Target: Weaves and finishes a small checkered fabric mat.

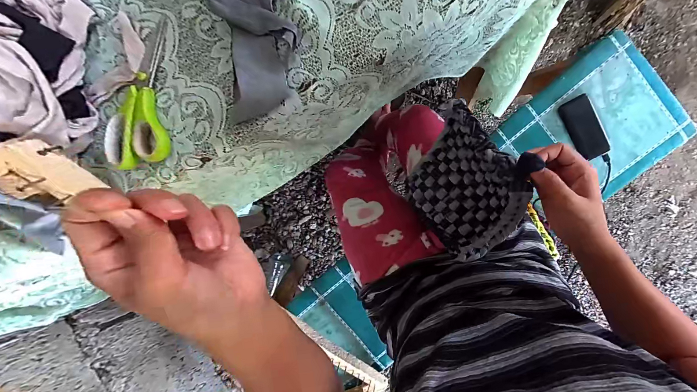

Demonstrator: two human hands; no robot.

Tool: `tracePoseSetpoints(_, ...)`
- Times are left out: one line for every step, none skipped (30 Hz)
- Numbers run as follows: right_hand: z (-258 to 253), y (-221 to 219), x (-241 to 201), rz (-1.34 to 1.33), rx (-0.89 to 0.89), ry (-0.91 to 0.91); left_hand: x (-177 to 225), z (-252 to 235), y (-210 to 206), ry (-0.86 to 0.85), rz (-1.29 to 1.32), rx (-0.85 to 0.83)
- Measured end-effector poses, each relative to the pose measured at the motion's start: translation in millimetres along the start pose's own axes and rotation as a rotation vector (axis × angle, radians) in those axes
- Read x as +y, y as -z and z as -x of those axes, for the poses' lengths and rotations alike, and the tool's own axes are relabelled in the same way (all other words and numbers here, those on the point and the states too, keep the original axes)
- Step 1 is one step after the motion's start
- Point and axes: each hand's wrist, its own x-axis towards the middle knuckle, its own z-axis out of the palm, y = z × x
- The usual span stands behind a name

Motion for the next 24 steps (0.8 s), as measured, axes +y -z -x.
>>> tracePoseSetpoints(0.5,1.2,1.7,0.029,0.027,0.013,0.7,7.8,1.0,0.033,-0.010,-0.033)
tracePoseSetpoints(1.1,3.0,3.3,0.068,0.053,0.033,1.0,15.4,1.8,0.059,-0.019,-0.059)
tracePoseSetpoints(1.7,5.4,4.7,0.119,0.069,0.059,2.2,21.1,-0.5,0.066,-0.020,-0.087)
tracePoseSetpoints(2.1,8.1,5.8,0.177,0.081,0.081,2.9,25.2,-3.9,0.059,-0.017,-0.109)
tracePoseSetpoints(2.0,11.0,6.3,0.251,0.081,0.099,2.2,27.6,-6.3,0.044,-0.023,-0.125)
tracePoseSetpoints(1.8,13.9,6.3,0.329,0.069,0.112,-0.5,28.0,-6.7,0.025,-0.042,-0.143)
tracePoseSetpoints(1.6,16.9,5.8,0.408,0.051,0.118,-5.0,26.5,-6.4,0.007,-0.067,-0.162)
tracePoseSetpoints(1.6,19.4,4.0,0.491,0.033,0.120,-10.8,23.3,-7.0,-0.005,-0.084,-0.179)
tracePoseSetpoints(1.4,21.7,2.3,0.570,0.017,0.122,-17.0,17.9,-9.7,-0.017,-0.080,-0.194)
tracePoseSetpoints(0.6,23.3,0.5,0.655,0.005,0.120,-23.4,11.6,-12.5,-0.027,-0.057,-0.195)
tracePoseSetpoints(-0.8,24.2,-0.8,0.719,-0.003,0.119,-29.2,5.7,-14.9,-0.027,-0.031,-0.184)
tracePoseSetpoints(-2.2,24.3,-2.9,0.746,-0.015,0.111,-34.3,0.7,-16.0,-0.021,-0.003,-0.170)
tracePoseSetpoints(-3.6,23.4,-5.4,0.746,-0.033,0.101,-38.3,-3.1,-16.4,-0.013,0.019,-0.158)
tracePoseSetpoints(-5.3,21.6,-7.9,0.739,-0.051,0.092,-41.3,-6.1,-16.7,-0.009,0.034,-0.149)
tracePoseSetpoints(-7.0,19.0,-9.6,0.746,-0.059,0.089,-43.5,-8.1,-17.1,-0.009,0.045,-0.141)
tracePoseSetpoints(-8.6,15.8,-10.6,0.765,-0.058,0.096,-45.1,-9.6,-16.9,-0.014,0.052,-0.136)
tracePoseSetpoints(-10.1,12.8,-11.3,0.784,-0.050,0.103,-46.3,-11.1,-16.0,-0.021,0.052,-0.130)
tracePoseSetpoints(-11.6,10.5,-11.5,0.791,-0.037,0.109,-47.3,-12.5,-13.9,-0.030,0.050,-0.123)
tracePoseSetpoints(-12.7,8.6,-11.7,0.782,-0.020,0.107,-48.2,-13.6,-10.3,-0.036,0.048,-0.113)
tracePoseSetpoints(-13.3,6.6,-12.7,0.764,-0.007,0.095,-48.6,-14.0,-5.6,-0.038,0.038,-0.098)
tracePoseSetpoints(-12.9,4.8,-14.1,0.740,0.002,0.075,-48.4,-13.6,0.1,-0.036,0.021,-0.086)
tracePoseSetpoints(-12.4,3.3,-15.7,0.712,0.005,0.053,-47.7,-12.9,6.4,-0.030,0.007,-0.075)
tracePoseSetpoints(-11.9,2.5,-17.3,0.689,0.005,0.028,-45.9,-11.8,12.3,-0.023,-0.011,-0.064)
tracePoseSetpoints(-11.3,2.5,-19.2,0.682,-0.003,0.004,-43.3,-10.5,16.9,-0.017,-0.027,-0.049)
